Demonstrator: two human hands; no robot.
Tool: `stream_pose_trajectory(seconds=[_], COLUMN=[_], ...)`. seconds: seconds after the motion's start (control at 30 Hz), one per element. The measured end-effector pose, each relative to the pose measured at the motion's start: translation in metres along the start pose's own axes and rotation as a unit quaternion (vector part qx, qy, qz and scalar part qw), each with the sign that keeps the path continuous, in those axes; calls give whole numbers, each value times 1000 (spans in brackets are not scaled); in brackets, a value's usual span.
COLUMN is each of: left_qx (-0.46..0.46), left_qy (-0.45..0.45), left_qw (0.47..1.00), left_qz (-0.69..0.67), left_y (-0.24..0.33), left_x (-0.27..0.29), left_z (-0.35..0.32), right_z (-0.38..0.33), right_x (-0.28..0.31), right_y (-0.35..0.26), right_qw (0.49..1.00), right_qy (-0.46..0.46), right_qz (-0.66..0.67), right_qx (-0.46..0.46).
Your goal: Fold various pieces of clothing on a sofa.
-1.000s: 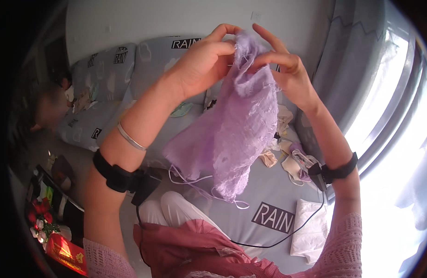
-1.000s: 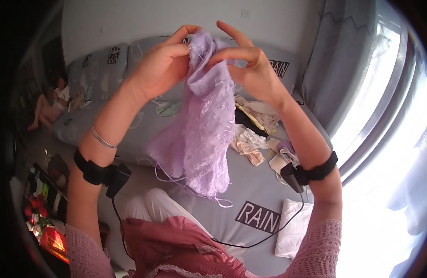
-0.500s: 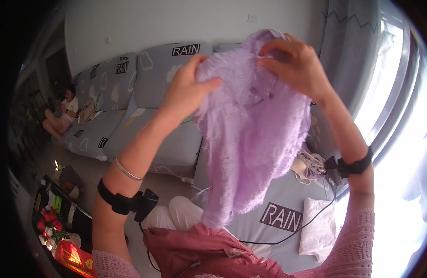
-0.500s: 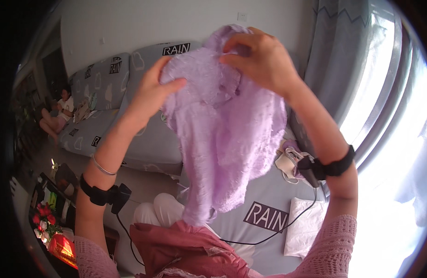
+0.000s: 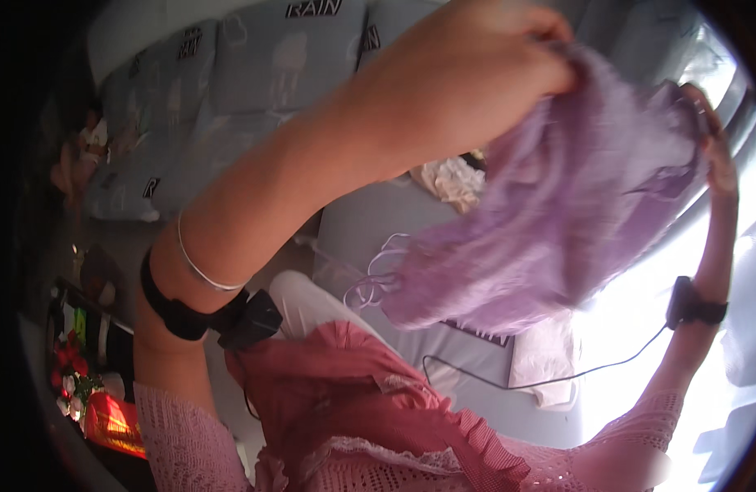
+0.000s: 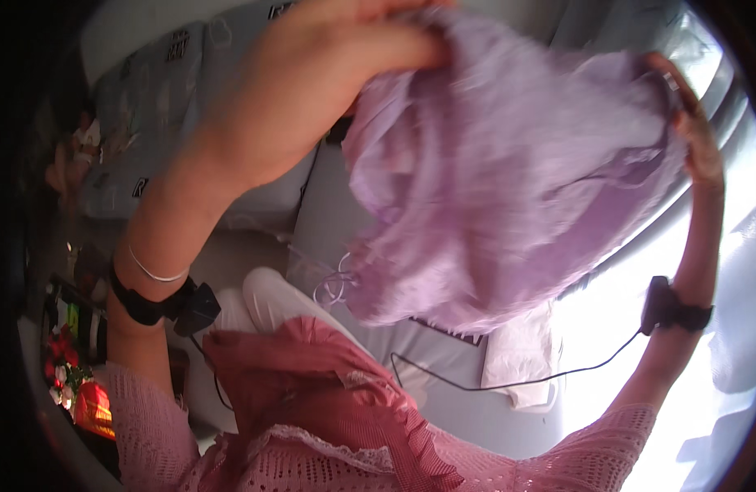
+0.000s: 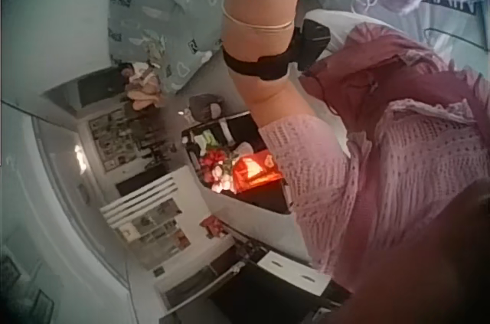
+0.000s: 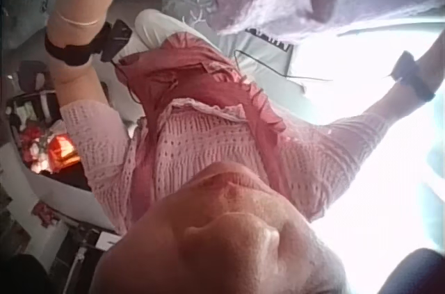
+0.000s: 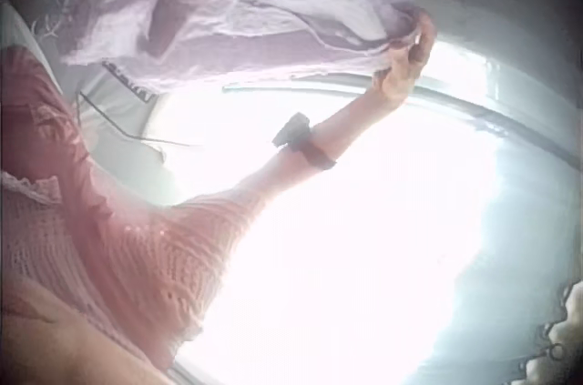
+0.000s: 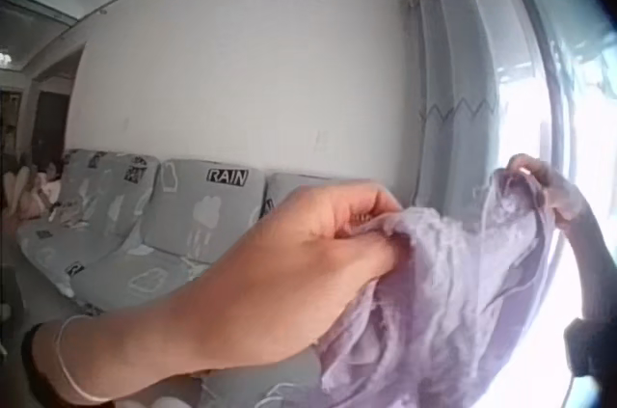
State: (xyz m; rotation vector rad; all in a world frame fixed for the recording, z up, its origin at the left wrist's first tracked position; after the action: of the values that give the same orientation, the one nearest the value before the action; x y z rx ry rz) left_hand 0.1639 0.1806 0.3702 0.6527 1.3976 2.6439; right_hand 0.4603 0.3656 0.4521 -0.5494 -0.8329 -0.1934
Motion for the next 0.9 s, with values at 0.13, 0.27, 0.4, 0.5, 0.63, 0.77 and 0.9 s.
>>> stream_pose_trajectory(seconds=[0.13,0.27,0.4,0.5,0.63,0.77,0.9], left_qx=[25,15,200,319,426,437,216], left_qy=[-133,128,228,251,274,108,-75], left_qw=[986,985,945,913,856,812,905], left_qz=[-98,-115,-122,-38,107,372,358], left_y=[12,-40,-174,-288,-404,-433,-410], left_x=[-31,-11,4,10,14,6,-44], left_z=[-8,-18,-74,-140,-231,-263,-237], right_z=[41,77,84,67,28,-48,-147], right_x=[25,-47,-212,-352,-480,-560,-537], right_y=[-3,25,59,100,127,129,95], right_qw=[999,987,973,961,992,973,966], right_qy=[-36,-125,-220,-257,-112,-201,-228], right_qz=[6,49,61,85,-54,50,86], right_qx=[21,-88,-42,-54,-13,-106,-88])
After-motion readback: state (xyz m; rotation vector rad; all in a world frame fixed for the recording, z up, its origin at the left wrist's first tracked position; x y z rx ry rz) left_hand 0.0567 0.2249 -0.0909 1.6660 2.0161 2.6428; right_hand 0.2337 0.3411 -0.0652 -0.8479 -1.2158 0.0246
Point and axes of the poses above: each hand's wrist, its own z-axis towards the middle knuckle, its own x-axis out of the back of the hand, y = z × x, the point moved 9 cm from there along z, towards the middle knuckle, and after that the axes turned 2 degrees about -x, right-handed, at the moved point
